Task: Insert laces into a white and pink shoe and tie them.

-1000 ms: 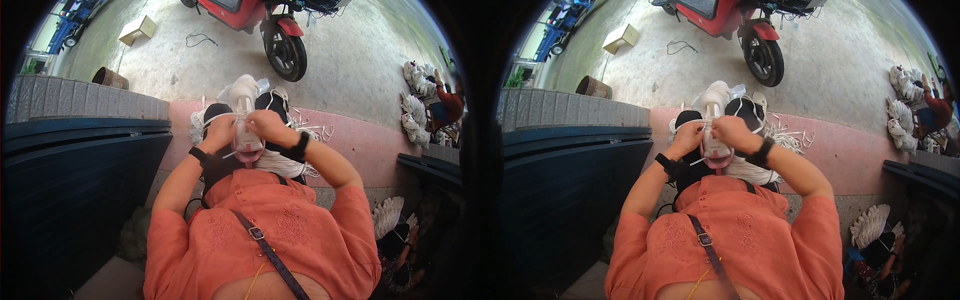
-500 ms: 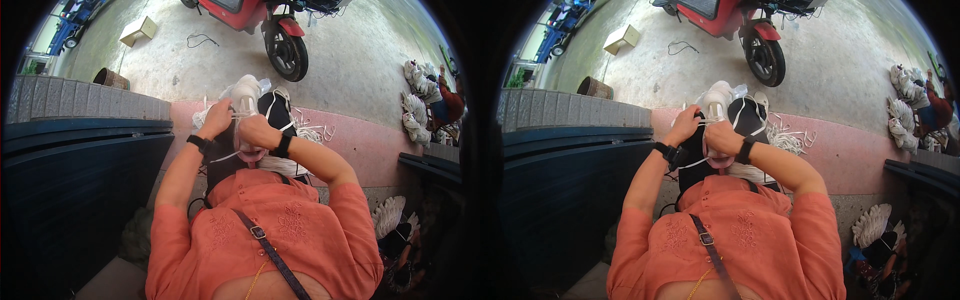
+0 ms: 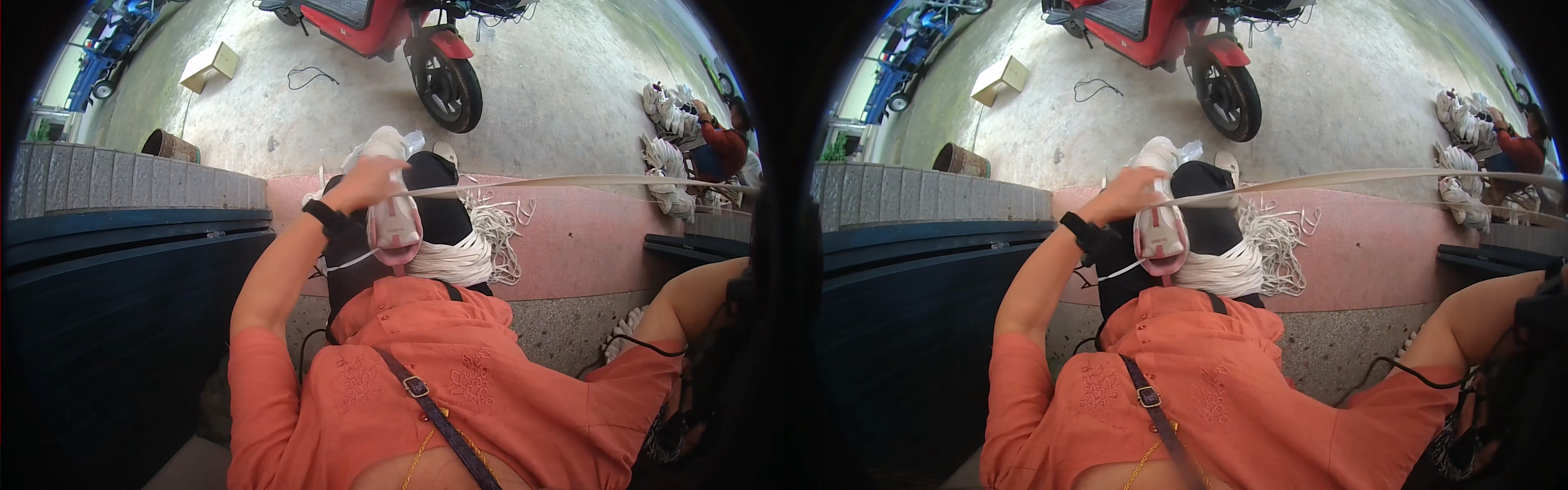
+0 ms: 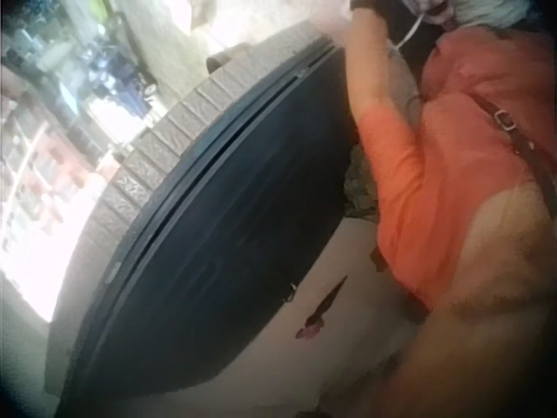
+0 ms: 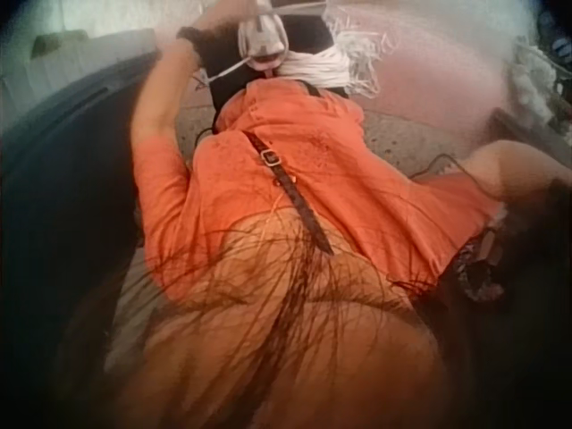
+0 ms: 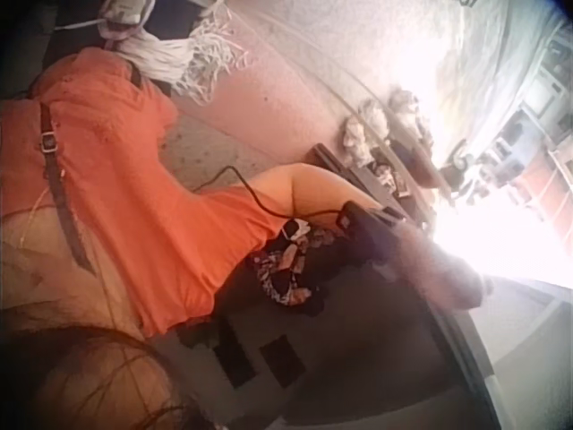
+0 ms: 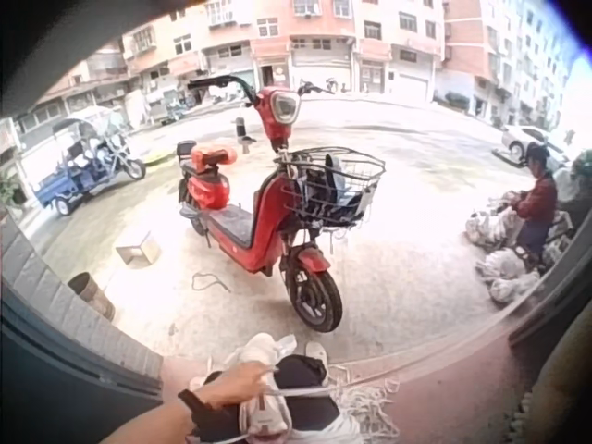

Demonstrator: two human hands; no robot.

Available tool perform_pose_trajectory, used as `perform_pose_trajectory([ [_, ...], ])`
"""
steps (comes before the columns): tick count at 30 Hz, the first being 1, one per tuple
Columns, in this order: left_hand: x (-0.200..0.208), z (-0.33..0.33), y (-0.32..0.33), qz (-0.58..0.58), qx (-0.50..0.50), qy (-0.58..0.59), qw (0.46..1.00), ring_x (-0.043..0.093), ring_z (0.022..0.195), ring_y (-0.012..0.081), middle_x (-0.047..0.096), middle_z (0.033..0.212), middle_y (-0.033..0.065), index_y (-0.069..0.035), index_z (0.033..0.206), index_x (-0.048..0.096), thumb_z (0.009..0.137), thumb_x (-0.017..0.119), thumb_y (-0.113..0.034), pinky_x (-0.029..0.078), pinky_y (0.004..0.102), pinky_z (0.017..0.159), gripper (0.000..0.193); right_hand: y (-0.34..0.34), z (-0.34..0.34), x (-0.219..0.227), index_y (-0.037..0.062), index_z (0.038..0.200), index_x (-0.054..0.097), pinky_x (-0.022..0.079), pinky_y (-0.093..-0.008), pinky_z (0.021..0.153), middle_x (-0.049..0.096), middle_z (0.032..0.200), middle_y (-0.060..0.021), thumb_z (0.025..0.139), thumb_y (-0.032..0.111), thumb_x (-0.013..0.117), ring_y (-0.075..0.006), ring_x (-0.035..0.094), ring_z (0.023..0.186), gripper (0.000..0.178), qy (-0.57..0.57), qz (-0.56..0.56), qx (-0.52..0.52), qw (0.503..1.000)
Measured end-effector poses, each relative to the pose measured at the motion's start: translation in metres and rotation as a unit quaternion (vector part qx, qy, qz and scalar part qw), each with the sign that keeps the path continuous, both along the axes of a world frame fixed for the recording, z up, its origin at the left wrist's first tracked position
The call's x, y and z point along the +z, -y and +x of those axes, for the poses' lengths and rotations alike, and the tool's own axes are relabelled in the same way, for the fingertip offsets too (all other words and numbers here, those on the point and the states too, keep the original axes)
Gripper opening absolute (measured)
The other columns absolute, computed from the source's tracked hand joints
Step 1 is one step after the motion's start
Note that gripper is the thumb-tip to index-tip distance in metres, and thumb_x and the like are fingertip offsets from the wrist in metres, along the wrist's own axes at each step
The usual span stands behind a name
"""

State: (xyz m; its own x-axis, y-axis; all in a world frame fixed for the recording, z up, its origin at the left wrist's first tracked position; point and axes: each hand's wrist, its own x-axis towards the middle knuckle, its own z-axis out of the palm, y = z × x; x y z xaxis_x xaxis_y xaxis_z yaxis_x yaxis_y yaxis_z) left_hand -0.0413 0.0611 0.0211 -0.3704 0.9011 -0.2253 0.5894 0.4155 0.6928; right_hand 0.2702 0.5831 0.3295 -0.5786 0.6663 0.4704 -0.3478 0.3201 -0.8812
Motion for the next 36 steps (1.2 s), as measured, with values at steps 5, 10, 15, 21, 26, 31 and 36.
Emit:
perform_pose_trajectory([
  [5, 0.081, -0.003, -0.009, 0.066, -0.063, 0.237, 0.967, 0.063, 0.108, 0.0224, 0.069, 0.110, 0.0088, -0.003, 0.123, 0.067, 0.098, 0.059, -0.017, 0.045, 0.0327, 0.100, 0.031, -0.064, 0.043, -0.061, 0.0080, 0.092, 0.060, 0.042, -0.0316, 0.067, 0.055, 0.085, -0.0052, 0.101, 0.025, 0.052, -0.0186, 0.051, 0.071, 0.021, 0.228, 0.097, -0.217, 0.944],
  [10, 0.143, -0.116, 0.220, 0.411, 0.456, 0.358, 0.703, 0.047, 0.066, 0.0102, 0.047, 0.073, -0.0007, -0.009, 0.092, 0.055, 0.104, 0.052, -0.019, 0.038, 0.0277, 0.062, 0.017, -0.082, 0.077, -0.124, 0.0068, 0.095, 0.064, 0.045, -0.0341, 0.071, 0.059, 0.089, -0.0079, 0.099, 0.023, 0.055, -0.0220, 0.056, 0.075, 0.019, 0.410, 0.124, -0.286, 0.857],
  [15, 0.246, -0.150, 0.438, 0.467, 0.559, 0.118, 0.674, 0.030, 0.055, 0.0063, 0.030, 0.064, -0.0048, -0.009, 0.091, 0.047, 0.107, 0.050, -0.021, 0.022, 0.0247, 0.045, 0.020, -0.039, 0.022, -0.195, 0.0056, 0.099, 0.067, 0.047, -0.0366, 0.076, 0.063, 0.093, -0.0105, 0.098, 0.021, 0.057, -0.0254, 0.060, 0.079, 0.019, 0.477, 0.177, -0.180, 0.842],
  [21, 0.183, -0.127, 0.370, 0.373, 0.629, 0.170, 0.661, 0.035, 0.057, 0.0061, 0.037, 0.068, -0.0048, -0.004, 0.106, 0.058, 0.104, 0.054, -0.020, 0.029, 0.0235, 0.050, 0.017, 0.162, -0.098, -0.275, 0.0041, 0.103, 0.071, 0.051, -0.0395, 0.081, 0.068, 0.098, -0.0136, 0.096, 0.019, 0.060, -0.0295, 0.065, 0.084, 0.020, 0.410, 0.146, 0.240, 0.868],
  [26, 0.047, -0.016, 0.161, 0.114, 0.424, 0.375, 0.816, 0.045, 0.062, 0.0061, 0.049, 0.073, -0.0044, 0.000, 0.112, 0.067, 0.102, 0.058, -0.020, 0.039, 0.0238, 0.059, 0.023, 0.310, -0.143, -0.338, 0.0034, 0.101, 0.074, 0.053, -0.0426, 0.083, 0.071, 0.102, -0.0168, 0.094, 0.019, 0.061, -0.0345, 0.067, 0.090, 0.022, 0.385, 0.156, 0.410, 0.812],
  [31, -0.005, 0.038, 0.085, 0.076, 0.222, 0.097, 0.967, 0.063, 0.075, 0.0173, 0.068, 0.087, 0.0064, 0.003, 0.104, 0.072, 0.098, 0.063, -0.018, 0.049, 0.0306, 0.077, 0.023, 0.339, -0.160, -0.342, 0.0051, 0.090, 0.072, 0.049, -0.0428, 0.081, 0.066, 0.109, -0.0125, 0.091, 0.016, 0.058, -0.0329, 0.060, 0.101, 0.018, 0.400, 0.370, 0.288, 0.787],
  [36, -0.018, 0.048, 0.070, 0.070, 0.217, -0.028, 0.973, 0.068, 0.085, 0.0309, 0.072, 0.091, 0.0159, 0.002, 0.097, 0.074, 0.093, 0.066, -0.014, 0.052, 0.0381, 0.080, 0.018, 0.346, -0.166, -0.357, 0.0056, 0.086, 0.072, 0.043, -0.0459, 0.087, 0.065, 0.109, -0.0085, 0.084, 0.015, 0.059, -0.0286, 0.056, 0.107, 0.016, 0.349, 0.395, 0.227, 0.819],
])
